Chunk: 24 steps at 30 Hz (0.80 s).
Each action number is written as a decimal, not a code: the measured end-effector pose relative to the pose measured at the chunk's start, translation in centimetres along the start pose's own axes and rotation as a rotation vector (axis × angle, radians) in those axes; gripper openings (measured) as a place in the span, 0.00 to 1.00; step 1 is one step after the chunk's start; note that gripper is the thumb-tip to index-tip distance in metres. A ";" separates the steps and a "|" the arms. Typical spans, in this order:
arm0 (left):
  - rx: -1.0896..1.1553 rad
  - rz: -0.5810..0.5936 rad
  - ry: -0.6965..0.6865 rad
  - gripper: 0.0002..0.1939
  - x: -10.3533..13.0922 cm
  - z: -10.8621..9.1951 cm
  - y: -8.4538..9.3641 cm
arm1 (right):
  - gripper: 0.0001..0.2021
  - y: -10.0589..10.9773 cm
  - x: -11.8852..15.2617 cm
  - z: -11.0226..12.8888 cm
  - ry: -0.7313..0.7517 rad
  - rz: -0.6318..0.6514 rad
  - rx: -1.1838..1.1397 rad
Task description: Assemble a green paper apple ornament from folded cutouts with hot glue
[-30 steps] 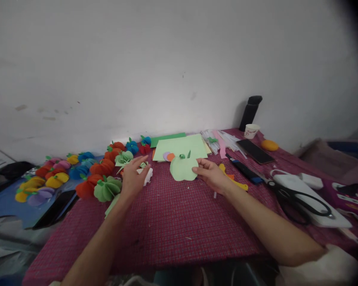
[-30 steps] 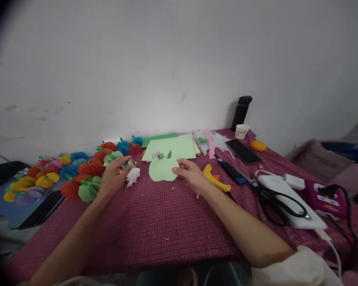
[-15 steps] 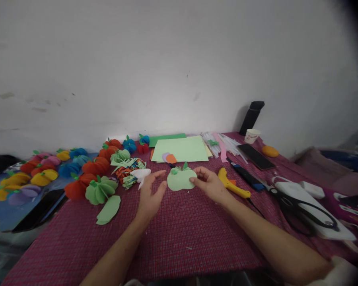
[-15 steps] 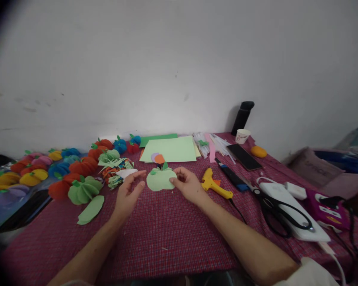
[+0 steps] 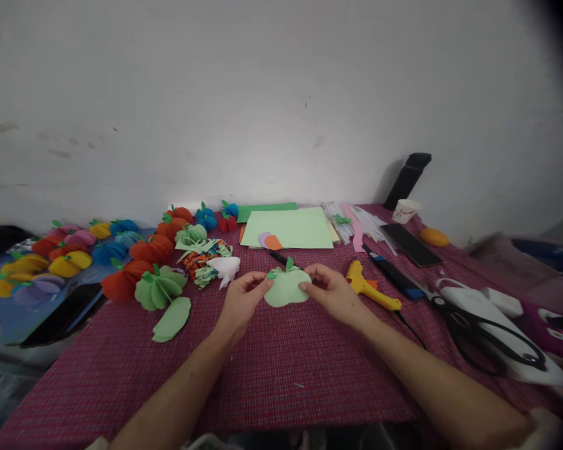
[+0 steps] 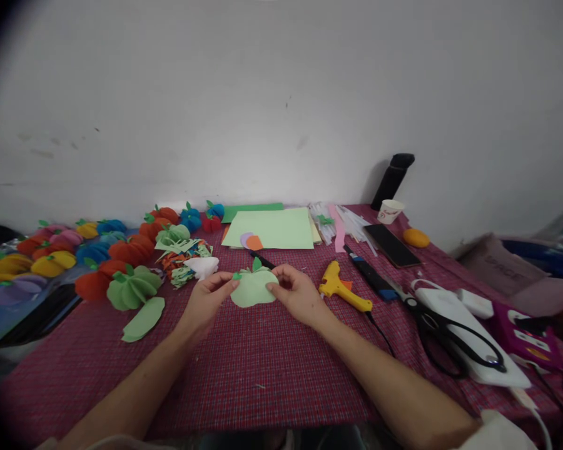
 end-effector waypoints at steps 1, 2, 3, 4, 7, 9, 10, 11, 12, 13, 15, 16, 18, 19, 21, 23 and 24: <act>0.026 0.002 0.023 0.09 0.0 0.1 -0.1 | 0.06 -0.1 0.0 -0.1 -0.012 0.013 -0.022; 0.046 0.004 0.041 0.09 0.1 0.2 -0.1 | 0.07 -0.2 0.0 -0.2 -0.020 0.023 -0.035; 0.060 0.004 0.055 0.10 0.1 0.3 -0.2 | 0.06 -0.2 0.0 -0.3 -0.025 0.027 -0.039; 0.070 0.003 0.066 0.10 0.1 0.3 -0.2 | 0.06 -0.2 0.0 -0.3 -0.025 0.029 -0.039; 0.097 -0.010 0.081 0.09 0.1 0.5 -0.1 | 0.07 -0.3 0.1 -0.3 -0.031 0.033 -0.038; 0.110 -0.013 0.074 0.08 0.1 0.5 -0.1 | 0.07 -0.3 0.1 -0.3 -0.043 0.038 -0.038; 0.113 -0.013 0.071 0.07 0.1 0.5 -0.1 | 0.07 -0.3 0.1 -0.3 -0.048 0.039 -0.037; 0.113 -0.011 0.070 0.08 0.2 0.6 -0.1 | 0.07 -0.3 0.1 -0.2 -0.049 0.038 -0.034; 0.109 -0.004 0.074 0.08 0.2 0.6 -0.2 | 0.07 -0.3 0.1 -0.2 -0.048 0.037 -0.030; 0.103 0.005 0.081 0.08 0.2 0.7 -0.3 | 0.07 -0.3 0.1 -0.2 -0.047 0.034 -0.025; 0.090 0.021 0.100 0.09 0.2 0.9 -0.4 | 0.06 -0.3 0.1 -0.1 -0.042 0.027 -0.014; 0.086 0.022 0.107 0.09 0.2 1.0 -0.4 | 0.06 -0.3 0.1 -0.1 -0.039 0.025 -0.007; 0.087 0.006 0.116 0.10 0.2 1.1 -0.4 | 0.06 -0.3 0.2 -0.1 -0.036 0.024 0.008; 0.088 -0.003 0.118 0.11 0.2 1.2 -0.4 | 0.06 -0.3 0.2 -0.1 -0.035 0.025 0.016; 0.089 -0.010 0.113 0.10 0.1 1.3 -0.4 | 0.05 -0.4 0.2 -0.1 -0.031 0.026 0.033; 0.083 -0.012 0.103 0.10 0.1 1.2 -0.4 | 0.05 -0.5 0.3 -0.1 -0.024 0.027 0.040; 0.080 -0.015 0.101 0.09 0.2 1.2 -0.4 | 0.05 -0.5 0.3 0.0 -0.020 0.027 0.041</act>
Point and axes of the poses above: each hand's wrist, its own x-axis away from the middle knuckle, its own y-axis out of the back of the hand, z = x × y, the point moved 6 cm from there along -x, towards the middle knuckle, and after that the axes turned 8 degrees about x, right-handed, at the moved point
